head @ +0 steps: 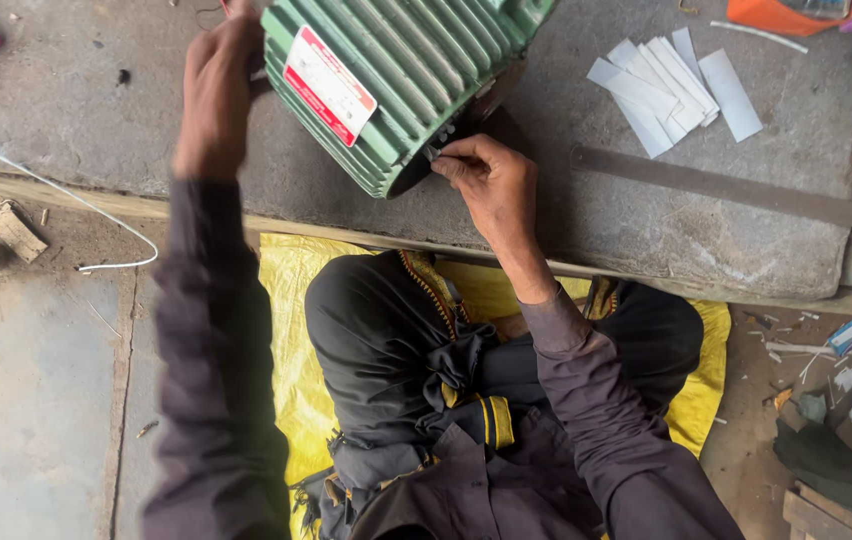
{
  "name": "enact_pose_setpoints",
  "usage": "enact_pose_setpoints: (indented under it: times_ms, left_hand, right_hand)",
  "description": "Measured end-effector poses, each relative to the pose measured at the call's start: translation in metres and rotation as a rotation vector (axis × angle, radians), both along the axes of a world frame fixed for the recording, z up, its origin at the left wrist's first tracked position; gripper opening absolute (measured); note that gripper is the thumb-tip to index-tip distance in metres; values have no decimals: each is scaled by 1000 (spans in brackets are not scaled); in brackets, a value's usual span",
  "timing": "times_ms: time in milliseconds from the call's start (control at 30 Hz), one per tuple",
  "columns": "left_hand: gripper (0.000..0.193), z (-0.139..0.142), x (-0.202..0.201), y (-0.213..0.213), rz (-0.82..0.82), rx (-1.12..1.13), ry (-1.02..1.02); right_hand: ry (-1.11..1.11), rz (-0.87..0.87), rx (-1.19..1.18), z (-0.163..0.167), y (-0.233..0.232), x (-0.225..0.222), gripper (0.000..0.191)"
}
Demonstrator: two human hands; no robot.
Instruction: The person sits on the floor and inserts white insulating strips into the slots of a disassembled electric motor stator. They fold and shape each strip by hand, press it flat using a long hacksaw blade, and place finished strips into a pile beside the motor.
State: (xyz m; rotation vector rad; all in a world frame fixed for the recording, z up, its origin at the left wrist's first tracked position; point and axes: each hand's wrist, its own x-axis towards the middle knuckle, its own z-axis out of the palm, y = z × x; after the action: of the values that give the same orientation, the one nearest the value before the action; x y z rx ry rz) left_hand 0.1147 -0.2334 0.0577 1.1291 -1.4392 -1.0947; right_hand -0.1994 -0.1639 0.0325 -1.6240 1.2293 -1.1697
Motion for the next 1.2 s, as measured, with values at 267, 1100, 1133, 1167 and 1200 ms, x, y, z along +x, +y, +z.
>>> enact_pose_setpoints:
  times_ms: [267, 1100, 1133, 1167, 1200]
  left_hand:
    - [52, -19, 20, -58, -341, 282, -445]
    - [67, -32, 18, -60, -342, 369, -309]
    - [67, -32, 18, -60, -359, 384, -256]
    - [68, -32, 17, -60, -339, 370, -289]
    - [69, -31, 17, -59, -319, 358, -323]
  right_hand:
    - [-12, -67, 2, -4, -4, 5, 16]
    - [-20, -46, -32, -15, 2, 5, 18]
    - [2, -63, -26, -15, 1, 7, 18]
    - [24, -78, -23, -15, -2, 9, 18]
    - [45, -92, -17, -14, -2, 10, 19]
